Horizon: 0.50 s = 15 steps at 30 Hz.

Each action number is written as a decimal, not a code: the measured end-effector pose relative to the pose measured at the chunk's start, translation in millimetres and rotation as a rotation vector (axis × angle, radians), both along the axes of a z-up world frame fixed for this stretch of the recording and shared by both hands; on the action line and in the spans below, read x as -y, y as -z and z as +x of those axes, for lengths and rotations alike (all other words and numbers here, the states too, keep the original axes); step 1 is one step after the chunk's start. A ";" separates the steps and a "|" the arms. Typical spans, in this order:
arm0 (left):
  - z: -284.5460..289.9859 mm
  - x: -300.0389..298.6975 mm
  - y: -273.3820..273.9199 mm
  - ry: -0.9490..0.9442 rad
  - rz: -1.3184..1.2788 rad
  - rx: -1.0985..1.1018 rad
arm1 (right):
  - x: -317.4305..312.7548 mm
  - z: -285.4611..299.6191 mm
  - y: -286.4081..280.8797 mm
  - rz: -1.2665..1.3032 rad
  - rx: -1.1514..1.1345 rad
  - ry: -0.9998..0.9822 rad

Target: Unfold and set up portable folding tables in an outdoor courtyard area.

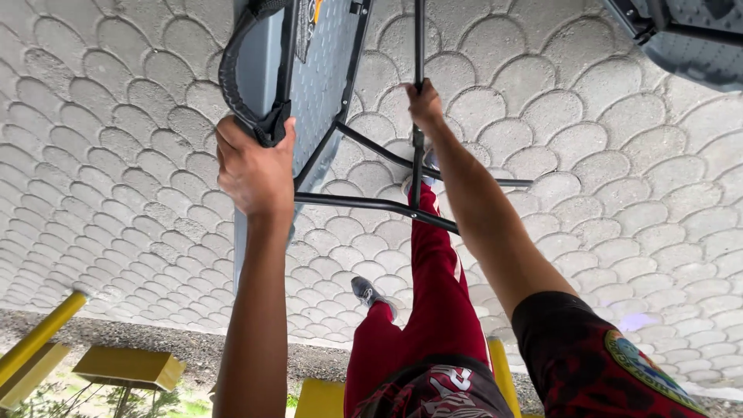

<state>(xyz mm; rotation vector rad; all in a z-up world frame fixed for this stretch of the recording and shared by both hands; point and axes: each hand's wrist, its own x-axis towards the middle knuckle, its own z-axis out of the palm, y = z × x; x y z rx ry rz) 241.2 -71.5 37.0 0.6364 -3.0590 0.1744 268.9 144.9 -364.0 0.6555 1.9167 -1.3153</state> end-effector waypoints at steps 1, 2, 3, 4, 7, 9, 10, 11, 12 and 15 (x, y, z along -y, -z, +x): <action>-0.8 0.5 -3.7 0.007 0.020 0.009 | -11.6 2.4 0.7 -0.026 -0.010 0.009; 9.3 4.0 -5.7 0.007 0.020 0.007 | -9.5 10.9 -8.9 -0.026 -0.012 0.010; 9.2 5.2 0.3 0.001 -0.020 -0.004 | -9.5 6.7 -10.0 0.011 0.007 -0.039; 8.6 5.8 7.7 -0.006 -0.060 -0.016 | -10.2 2.2 -9.9 0.049 0.025 -0.088; 6.4 7.8 14.3 -0.010 -0.077 -0.043 | -8.2 10.0 42.5 0.076 0.021 -0.087; 15.8 9.9 11.0 0.006 -0.082 -0.034 | -31.4 23.9 -15.7 0.160 -0.076 -0.156; 12.5 8.8 11.4 0.014 -0.095 -0.030 | -45.5 21.4 -44.2 0.239 -0.175 -0.234; 10.4 8.6 18.0 0.031 -0.084 -0.050 | -59.7 27.2 -61.4 0.254 -0.190 -0.215; 9.4 8.9 23.6 0.014 -0.065 -0.059 | -72.6 35.2 -79.7 0.242 -0.254 -0.186; 10.7 7.2 18.6 -0.009 -0.069 -0.050 | -112.4 80.3 -109.8 0.271 -0.265 -0.186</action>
